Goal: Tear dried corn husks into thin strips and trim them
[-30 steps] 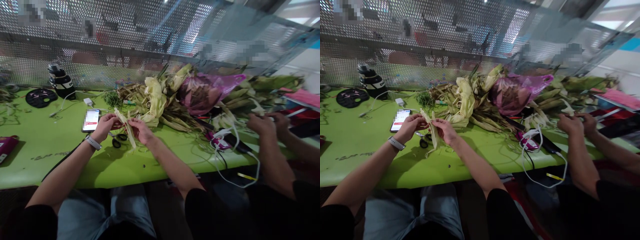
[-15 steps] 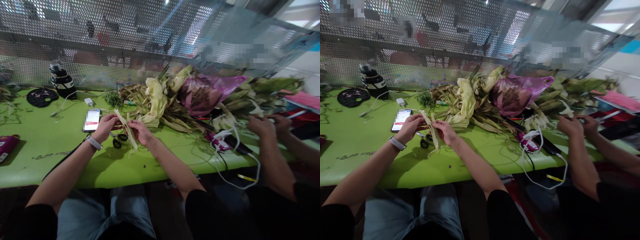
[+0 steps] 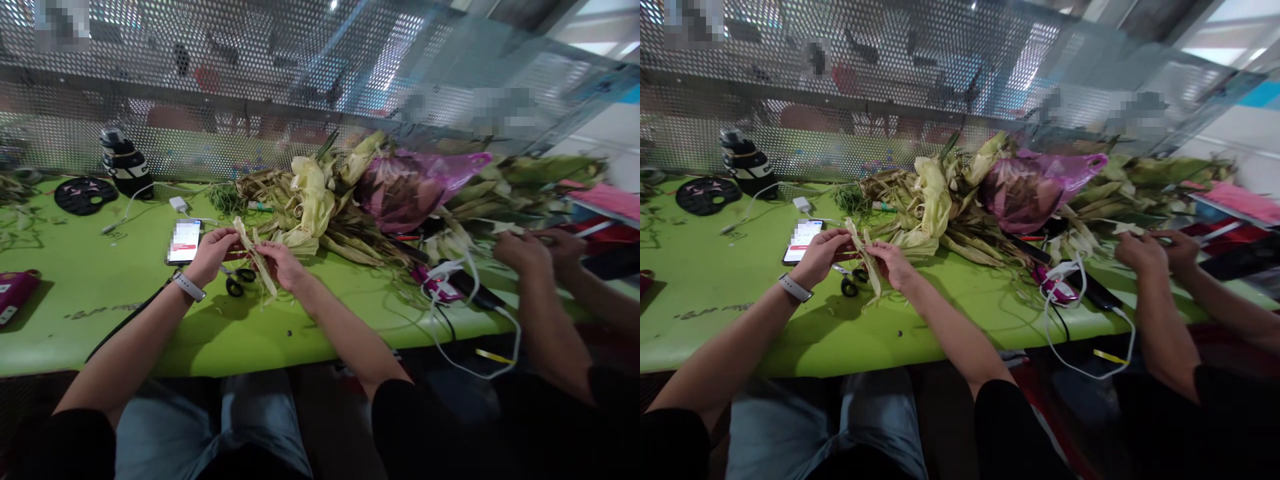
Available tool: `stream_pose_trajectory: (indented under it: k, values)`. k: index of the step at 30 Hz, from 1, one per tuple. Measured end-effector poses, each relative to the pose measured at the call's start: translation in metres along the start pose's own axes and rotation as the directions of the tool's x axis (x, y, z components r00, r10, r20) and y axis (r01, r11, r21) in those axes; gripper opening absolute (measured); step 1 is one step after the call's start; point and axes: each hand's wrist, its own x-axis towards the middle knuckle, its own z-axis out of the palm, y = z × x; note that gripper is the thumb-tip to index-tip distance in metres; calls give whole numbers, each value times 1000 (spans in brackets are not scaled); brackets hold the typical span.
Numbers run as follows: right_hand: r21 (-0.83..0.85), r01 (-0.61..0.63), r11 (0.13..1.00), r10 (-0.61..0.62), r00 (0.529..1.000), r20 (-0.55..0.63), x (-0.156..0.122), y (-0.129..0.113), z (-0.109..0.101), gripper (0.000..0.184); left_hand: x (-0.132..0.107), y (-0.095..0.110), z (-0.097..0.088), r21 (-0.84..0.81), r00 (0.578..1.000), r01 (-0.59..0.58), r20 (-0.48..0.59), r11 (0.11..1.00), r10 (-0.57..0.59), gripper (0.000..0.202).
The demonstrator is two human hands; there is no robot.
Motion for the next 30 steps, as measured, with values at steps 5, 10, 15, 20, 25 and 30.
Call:
stream_pose_trajectory:
  k: [5,10,15,20,25,30]
  values:
    - [-37,-3,999,3,1000,9,-1,-2,0,7,0,0,-1,-20,1000,9,30,1000,-8,14]
    - [-80,-12,997,12,1000,4,0,-2,-2,5,2,-2,-3,-40,999,11,38,999,-10,16]
    - [-72,-2,997,3,1000,19,2,-1,-3,6,2,-2,-3,-71,998,18,62,997,-13,23]
    - [-39,-10,999,10,1000,3,1,-1,-1,5,0,-1,-1,-30,1000,-11,22,999,12,23]
    - [-38,-18,999,19,999,33,-1,-1,0,9,3,-5,-2,13,998,-63,6,998,63,20]
    - [-86,-13,996,17,999,49,1,1,-2,16,1,-2,-1,-9,999,-52,-4,999,52,16]
